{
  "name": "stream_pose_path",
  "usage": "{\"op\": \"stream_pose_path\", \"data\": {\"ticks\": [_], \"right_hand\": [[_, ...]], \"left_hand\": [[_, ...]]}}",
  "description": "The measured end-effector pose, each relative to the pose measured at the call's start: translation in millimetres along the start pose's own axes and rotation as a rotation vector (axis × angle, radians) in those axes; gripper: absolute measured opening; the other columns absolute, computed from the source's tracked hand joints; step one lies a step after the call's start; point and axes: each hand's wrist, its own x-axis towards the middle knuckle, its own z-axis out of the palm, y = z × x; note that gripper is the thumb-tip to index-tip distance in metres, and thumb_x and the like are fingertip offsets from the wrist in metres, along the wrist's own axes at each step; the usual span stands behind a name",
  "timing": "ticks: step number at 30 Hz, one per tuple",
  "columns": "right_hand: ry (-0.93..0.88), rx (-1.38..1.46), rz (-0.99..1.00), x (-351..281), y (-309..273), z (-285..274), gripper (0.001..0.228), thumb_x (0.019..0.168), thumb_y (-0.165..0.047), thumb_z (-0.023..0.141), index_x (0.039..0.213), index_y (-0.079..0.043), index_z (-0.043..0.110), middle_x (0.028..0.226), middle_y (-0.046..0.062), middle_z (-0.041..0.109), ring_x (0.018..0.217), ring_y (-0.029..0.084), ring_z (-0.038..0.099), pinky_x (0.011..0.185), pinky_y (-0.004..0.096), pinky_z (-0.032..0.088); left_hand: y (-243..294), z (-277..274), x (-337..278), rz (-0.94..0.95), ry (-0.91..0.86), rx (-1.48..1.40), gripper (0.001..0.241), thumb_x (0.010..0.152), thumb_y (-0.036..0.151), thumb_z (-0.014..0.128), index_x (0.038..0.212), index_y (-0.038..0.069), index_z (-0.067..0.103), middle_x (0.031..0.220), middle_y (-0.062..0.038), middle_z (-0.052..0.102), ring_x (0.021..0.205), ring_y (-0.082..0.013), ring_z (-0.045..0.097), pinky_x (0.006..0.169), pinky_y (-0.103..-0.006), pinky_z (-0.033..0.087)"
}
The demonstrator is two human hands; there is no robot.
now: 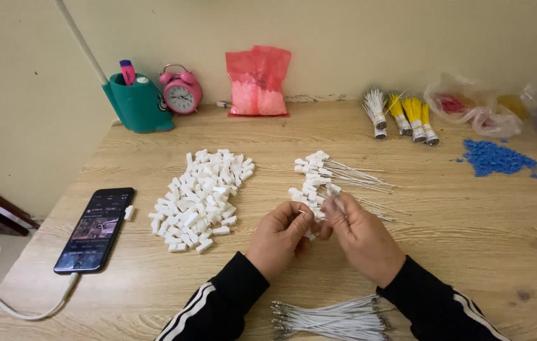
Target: The person assembles small craft items by inserting white plastic caps onto thin metal rods. They pick up a cap from a pile on the table and slide it onto the end of a rod held in the other hand, repeating this process continuously.
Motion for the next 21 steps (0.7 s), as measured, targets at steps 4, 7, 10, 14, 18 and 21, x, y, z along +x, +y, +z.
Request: {"op": "stream_pose_path", "data": {"ticks": [4, 7, 10, 14, 18, 21], "right_hand": [[0.073, 0.082, -0.03, 4, 18, -1, 0.034, 0.097, -0.04, 0.039, 0.098, -0.013, 0.06, 0.073, 0.0, 0.066, 0.067, 0.013, 0.06, 0.069, 0.028, 0.046], [0.076, 0.103, -0.144, 9, 28, -2, 0.022, 0.093, -0.034, 0.057, 0.089, -0.014, 0.067, 0.071, -0.003, 0.06, 0.067, 0.01, 0.055, 0.068, 0.025, 0.045], [0.066, 0.145, -0.125, 14, 37, -4, 0.016, 0.087, -0.024, 0.065, 0.095, -0.012, 0.071, 0.082, -0.003, 0.07, 0.079, 0.009, 0.064, 0.077, 0.023, 0.049], [0.1, 0.134, -0.117, 15, 42, -8, 0.013, 0.089, -0.024, 0.064, 0.089, -0.012, 0.07, 0.077, -0.003, 0.064, 0.073, 0.01, 0.058, 0.073, 0.026, 0.045], [0.095, 0.113, -0.197, 17, 46, -12, 0.018, 0.094, -0.027, 0.058, 0.092, -0.011, 0.066, 0.077, -0.003, 0.053, 0.073, 0.01, 0.051, 0.072, 0.025, 0.042], [0.092, 0.171, -0.189, 15, 39, -15, 0.023, 0.093, -0.027, 0.059, 0.099, -0.008, 0.072, 0.082, -0.005, 0.061, 0.078, 0.008, 0.056, 0.075, 0.023, 0.043]], "left_hand": [[-9, -2, 4, 0.034, -0.021, -0.049, 0.01, 0.097, 0.017, 0.058, 0.091, 0.009, 0.055, 0.077, -0.008, 0.066, 0.046, -0.0123, 0.049, 0.042, -0.0237, 0.038], [-2, 0, 2, 0.051, -0.012, -0.045, 0.012, 0.096, 0.016, 0.059, 0.087, 0.008, 0.056, 0.077, -0.007, 0.062, 0.047, -0.0134, 0.052, 0.043, -0.0247, 0.041], [-3, -3, 4, -0.037, -0.022, -0.122, 0.008, 0.095, 0.016, 0.06, 0.093, 0.008, 0.06, 0.086, -0.008, 0.069, 0.058, -0.015, 0.06, 0.052, -0.0264, 0.049], [-14, -12, 11, 0.006, -0.096, -0.451, 0.021, 0.093, 0.003, 0.058, 0.114, 0.0, 0.059, 0.084, -0.013, 0.063, 0.068, -0.0226, 0.063, 0.064, -0.0328, 0.056], [-7, -14, 12, -0.049, -0.041, -0.578, 0.031, 0.088, -0.006, 0.059, 0.118, 0.001, 0.06, 0.101, -0.018, 0.064, 0.076, -0.0245, 0.065, 0.069, -0.0329, 0.059], [-10, -17, 13, -0.005, -0.09, -0.586, 0.035, 0.087, -0.008, 0.06, 0.121, 0.0, 0.061, 0.094, -0.014, 0.064, 0.073, -0.0225, 0.062, 0.07, -0.0328, 0.057]]}}
